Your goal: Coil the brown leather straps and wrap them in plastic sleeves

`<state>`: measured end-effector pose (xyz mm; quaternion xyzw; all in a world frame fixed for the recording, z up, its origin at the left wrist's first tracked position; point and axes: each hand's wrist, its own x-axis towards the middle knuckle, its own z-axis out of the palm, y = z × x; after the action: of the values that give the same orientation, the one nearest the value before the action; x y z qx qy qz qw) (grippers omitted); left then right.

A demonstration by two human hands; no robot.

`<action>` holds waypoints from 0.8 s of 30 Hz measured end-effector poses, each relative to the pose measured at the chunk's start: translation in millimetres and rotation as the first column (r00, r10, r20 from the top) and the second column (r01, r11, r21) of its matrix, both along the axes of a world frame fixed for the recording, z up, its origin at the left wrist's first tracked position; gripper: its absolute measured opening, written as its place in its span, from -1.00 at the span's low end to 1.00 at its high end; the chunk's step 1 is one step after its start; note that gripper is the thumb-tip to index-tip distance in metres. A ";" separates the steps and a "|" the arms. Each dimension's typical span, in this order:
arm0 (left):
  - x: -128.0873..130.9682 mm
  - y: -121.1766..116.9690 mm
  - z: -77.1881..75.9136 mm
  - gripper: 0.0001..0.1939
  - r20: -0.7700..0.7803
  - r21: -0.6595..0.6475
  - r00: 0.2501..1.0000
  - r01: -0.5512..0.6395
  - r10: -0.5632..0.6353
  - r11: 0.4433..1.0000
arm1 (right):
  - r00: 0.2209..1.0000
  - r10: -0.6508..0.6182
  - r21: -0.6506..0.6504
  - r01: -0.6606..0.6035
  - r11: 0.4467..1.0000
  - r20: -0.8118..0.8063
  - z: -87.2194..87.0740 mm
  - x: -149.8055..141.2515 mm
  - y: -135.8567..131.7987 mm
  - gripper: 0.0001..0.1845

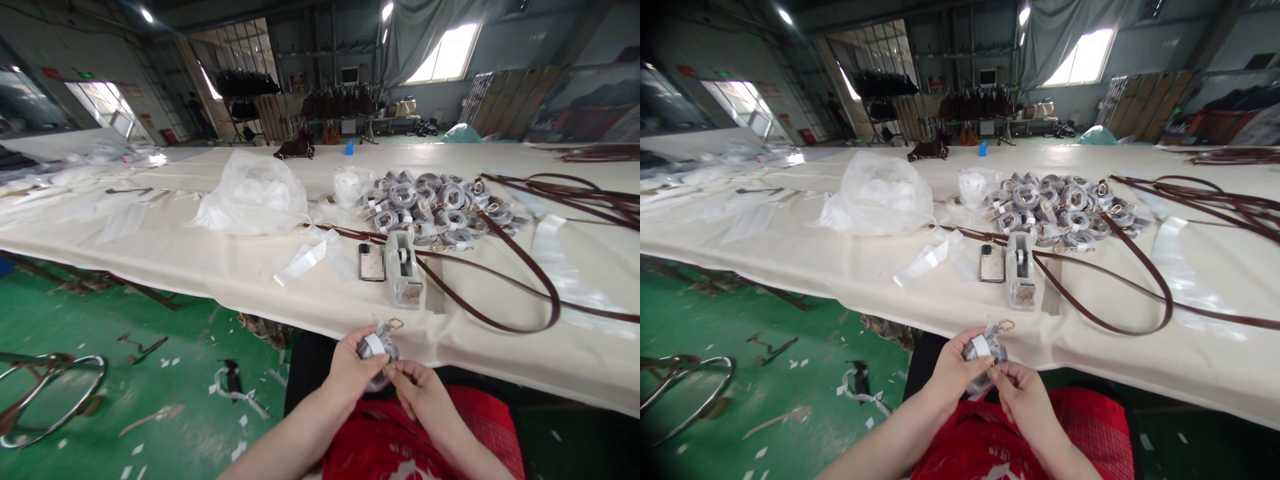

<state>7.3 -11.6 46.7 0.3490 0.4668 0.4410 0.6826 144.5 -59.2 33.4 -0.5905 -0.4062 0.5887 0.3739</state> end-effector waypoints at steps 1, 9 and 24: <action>-1.0 0.1 0.0 -0.37 -0.034 0.028 0.999 0.012 -0.011 1.000 | 1.000 0.019 -0.016 -0.019 1.000 -0.005 0.9 1.7 -0.4 -0.46; -9.7 5.1 -2.3 -0.48 -0.172 0.151 0.984 0.064 -0.037 0.987 | 0.944 -0.232 -0.087 0.218 0.972 -0.233 -9.6 21.6 -3.7 -0.50; -23.1 3.4 3.6 -0.54 -0.869 0.450 0.492 0.740 0.055 0.500 | 0.900 -0.078 0.318 -0.070 0.946 0.429 -0.5 21.1 -2.7 -0.71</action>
<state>-15.8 -8.2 50.3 0.8667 0.3756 0.2196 0.2439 165.6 -61.9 32.9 -0.6379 -0.5697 0.3658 0.3670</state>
